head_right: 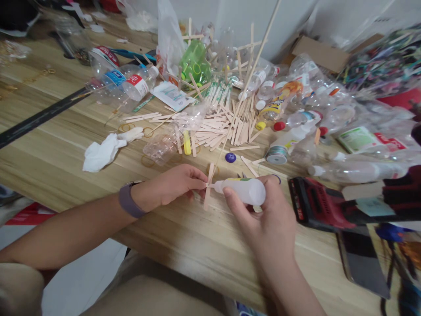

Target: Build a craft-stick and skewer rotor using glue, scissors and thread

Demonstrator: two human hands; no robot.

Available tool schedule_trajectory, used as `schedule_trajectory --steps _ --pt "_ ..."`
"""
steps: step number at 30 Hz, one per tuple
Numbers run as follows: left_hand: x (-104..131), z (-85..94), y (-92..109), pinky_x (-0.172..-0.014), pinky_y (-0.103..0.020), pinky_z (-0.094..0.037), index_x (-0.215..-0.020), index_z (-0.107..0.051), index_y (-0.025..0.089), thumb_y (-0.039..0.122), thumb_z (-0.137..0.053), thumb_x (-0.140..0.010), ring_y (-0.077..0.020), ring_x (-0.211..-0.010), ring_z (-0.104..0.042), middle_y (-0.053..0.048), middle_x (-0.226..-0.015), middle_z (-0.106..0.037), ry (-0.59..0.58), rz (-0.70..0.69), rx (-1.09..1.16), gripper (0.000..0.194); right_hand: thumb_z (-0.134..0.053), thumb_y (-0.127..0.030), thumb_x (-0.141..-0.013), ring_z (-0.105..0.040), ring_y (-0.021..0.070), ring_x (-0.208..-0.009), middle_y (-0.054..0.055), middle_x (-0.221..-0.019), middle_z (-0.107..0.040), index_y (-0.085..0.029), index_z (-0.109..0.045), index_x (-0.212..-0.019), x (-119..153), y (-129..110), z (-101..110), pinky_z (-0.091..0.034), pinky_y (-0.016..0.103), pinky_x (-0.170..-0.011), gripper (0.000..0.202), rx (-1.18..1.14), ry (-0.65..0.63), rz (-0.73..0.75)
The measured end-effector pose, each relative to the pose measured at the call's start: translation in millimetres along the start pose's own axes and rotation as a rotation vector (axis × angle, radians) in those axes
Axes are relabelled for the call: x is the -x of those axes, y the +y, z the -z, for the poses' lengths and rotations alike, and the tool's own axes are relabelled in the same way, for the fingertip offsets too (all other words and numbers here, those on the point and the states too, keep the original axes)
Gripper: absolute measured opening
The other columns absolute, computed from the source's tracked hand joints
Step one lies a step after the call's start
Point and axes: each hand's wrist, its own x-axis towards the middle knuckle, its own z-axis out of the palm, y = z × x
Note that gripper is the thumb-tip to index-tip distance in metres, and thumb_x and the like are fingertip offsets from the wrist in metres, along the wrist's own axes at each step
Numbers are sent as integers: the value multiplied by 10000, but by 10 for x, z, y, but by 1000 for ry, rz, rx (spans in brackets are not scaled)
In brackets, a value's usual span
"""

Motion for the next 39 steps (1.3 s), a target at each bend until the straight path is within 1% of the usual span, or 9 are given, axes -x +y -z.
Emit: schedule_trajectory --steps 5,11,16,20,25,30,39 --pt "-1 2 1 -470 -175 -396 -608 -649 111 69 -508 -810 -76 -491 -486 2 -564 -593 -24 1 5 250 -625 -566 -764 -411 132 -456 -47 -547 -455 -237 -434 -723 12 -27 -9 -278 264 -445 382 -17 18 -5" --pt "-6 1 3 -479 -186 -408 -601 -647 111 64 -505 -809 -80 -494 -482 3 -561 -588 -13 9 0 256 -619 -588 -772 -410 137 -471 -50 -565 -446 -242 -427 -728 32 -70 -9 -284 274 -469 399 -17 15 -48" --pt "-12 2 -14 -513 -212 -437 -630 -666 111 85 -522 -800 -88 -490 -484 6 -566 -597 -10 10 -1 225 -619 -589 -774 -397 140 -464 -45 -556 -436 -249 -404 -706 25 -38 -15 -264 274 -463 408 -26 12 -14" --pt "-10 2 -24 -501 -201 -424 -613 -658 116 86 -519 -800 -90 -503 -488 1 -565 -600 -19 1 6 234 -626 -597 -764 -400 138 -458 -45 -553 -446 -246 -423 -720 21 -14 -29 -265 270 -456 408 -16 29 -6" --pt "-2 6 -10 -480 -188 -405 -605 -654 113 77 -506 -807 -90 -514 -495 -8 -566 -607 -28 -2 -3 253 -625 -588 -759 -389 132 -451 -51 -534 -428 -243 -417 -707 23 -29 -35 -268 260 -445 407 -2 37 -11" --pt "1 7 -9 -475 -189 -400 -601 -653 109 81 -502 -814 -84 -496 -483 -14 -577 -615 -35 -1 -18 263 -625 -608 -755 -407 140 -453 -41 -547 -455 -244 -436 -720 16 -33 -28 -285 266 -444 412 -16 23 -10" --pt "-3 1 -15 -505 -213 -425 -604 -653 116 87 -512 -805 -98 -508 -493 -1 -558 -604 -18 7 -13 246 -618 -598 -733 -417 135 -429 -47 -513 -453 -245 -425 -688 -34 -64 -16 -288 255 -413 405 4 11 0"
